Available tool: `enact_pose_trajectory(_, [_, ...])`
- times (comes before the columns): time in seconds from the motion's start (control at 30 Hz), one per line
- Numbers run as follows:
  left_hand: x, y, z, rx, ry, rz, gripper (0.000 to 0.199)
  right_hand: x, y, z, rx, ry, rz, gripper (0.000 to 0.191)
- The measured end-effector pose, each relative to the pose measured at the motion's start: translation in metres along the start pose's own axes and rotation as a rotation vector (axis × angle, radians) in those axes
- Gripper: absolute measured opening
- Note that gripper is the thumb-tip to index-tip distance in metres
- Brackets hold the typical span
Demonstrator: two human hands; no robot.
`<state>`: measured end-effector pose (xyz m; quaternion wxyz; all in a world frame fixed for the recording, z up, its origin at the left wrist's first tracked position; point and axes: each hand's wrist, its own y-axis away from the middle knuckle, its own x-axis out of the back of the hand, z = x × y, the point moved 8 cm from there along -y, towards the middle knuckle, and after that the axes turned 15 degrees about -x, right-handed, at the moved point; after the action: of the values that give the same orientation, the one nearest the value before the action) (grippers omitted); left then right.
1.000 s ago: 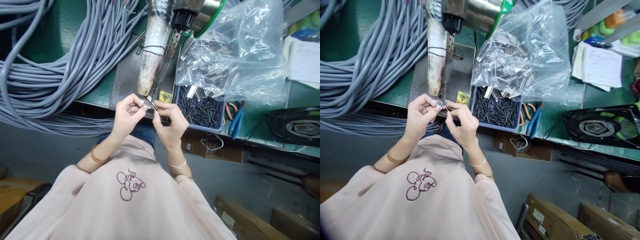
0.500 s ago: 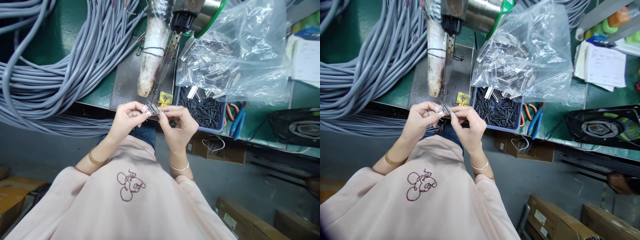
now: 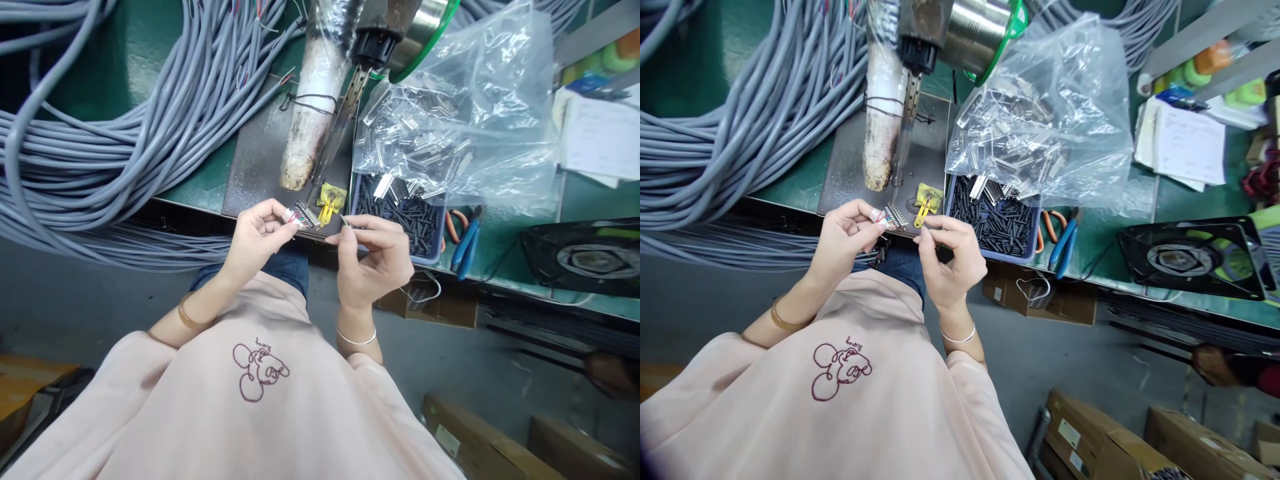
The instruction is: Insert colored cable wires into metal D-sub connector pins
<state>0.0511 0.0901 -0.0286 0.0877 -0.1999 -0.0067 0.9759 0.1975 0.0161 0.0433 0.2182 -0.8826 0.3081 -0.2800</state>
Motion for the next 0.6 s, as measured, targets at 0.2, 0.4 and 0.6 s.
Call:
enact_pose_trajectory(0.2, [0.001,-0.004,0.004,-0.077,-0.012,0.018,0.027,-0.02,0.003,-0.004,0.086,0.091,-0.181,0.016])
enact_pose_trajectory(0.4, [0.002,-0.008,0.006,-0.137,-0.068,0.059,0.025,-0.027,0.001,-0.002,0.115,0.119,-0.158,0.015])
enact_pose_trajectory(0.6, [0.002,-0.011,0.008,-0.162,-0.1,0.072,0.024,-0.03,-0.003,0.0,0.111,0.076,-0.173,0.016])
